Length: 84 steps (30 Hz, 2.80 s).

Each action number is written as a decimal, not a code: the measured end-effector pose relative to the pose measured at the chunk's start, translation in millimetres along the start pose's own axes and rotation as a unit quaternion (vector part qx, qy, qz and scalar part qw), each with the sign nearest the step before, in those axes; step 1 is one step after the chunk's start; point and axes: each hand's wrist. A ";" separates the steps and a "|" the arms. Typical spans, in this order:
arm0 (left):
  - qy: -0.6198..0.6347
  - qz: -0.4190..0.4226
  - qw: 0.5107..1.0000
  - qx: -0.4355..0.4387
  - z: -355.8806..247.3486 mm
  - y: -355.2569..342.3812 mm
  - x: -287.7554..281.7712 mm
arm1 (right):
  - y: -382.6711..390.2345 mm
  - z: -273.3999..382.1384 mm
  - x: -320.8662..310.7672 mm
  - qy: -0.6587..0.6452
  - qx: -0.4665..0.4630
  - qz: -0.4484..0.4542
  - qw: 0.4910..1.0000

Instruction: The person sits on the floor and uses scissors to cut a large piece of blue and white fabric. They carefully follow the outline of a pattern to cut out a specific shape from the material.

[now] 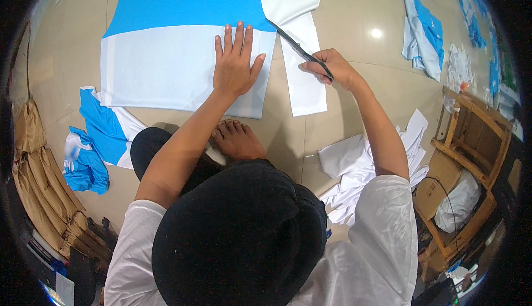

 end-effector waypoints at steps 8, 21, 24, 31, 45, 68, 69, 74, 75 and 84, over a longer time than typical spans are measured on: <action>0.000 0.002 1.000 0.001 -0.2 0.0 -2.0 | 2.5 -5.6 3.6 -0.019 -0.002 -0.003 1.000; -0.005 0.003 1.000 0.001 -0.7 -0.5 -0.7 | 5.4 -11.2 11.9 -0.044 -0.012 -0.008 0.999; -0.002 0.003 1.000 0.000 -0.7 0.0 -0.3 | 6.1 -12.0 13.2 -0.046 -0.016 -0.009 0.999; 0.001 -0.002 1.000 0.002 0.0 0.3 1.6 | 7.3 -14.3 18.1 -0.052 -0.008 -0.018 0.998; 0.008 -0.010 1.000 0.002 -0.6 -0.1 -0.6 | 12.5 -22.2 31.9 -0.061 -0.008 -0.033 0.998; 0.006 -0.008 1.000 0.001 -0.9 -0.6 -1.1 | -2.8 -15.5 57.4 -0.146 -0.015 -0.062 0.987; 0.007 -0.007 1.000 0.000 -1.0 -0.9 -1.5 | -3.1 -17.4 58.6 -0.146 -0.019 -0.064 0.987; 0.003 -0.003 1.000 0.000 -0.6 -0.8 -1.0 | -5.3 -23.2 61.1 -0.142 -0.029 -0.067 0.987; 0.004 -0.004 1.000 0.000 -0.7 -0.7 -0.6 | -6.5 -26.0 60.5 -0.142 -0.032 -0.064 0.987; -0.001 0.005 1.000 -0.002 -1.1 -1.4 -2.1 | -2.5 -24.5 71.9 -0.149 -0.037 -0.076 0.985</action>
Point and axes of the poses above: each hand's wrist, its own y-axis away from the middle knuckle, its own x-axis out of the palm, z = x × y, and after that the axes turned 14 degrees about -y, right-handed
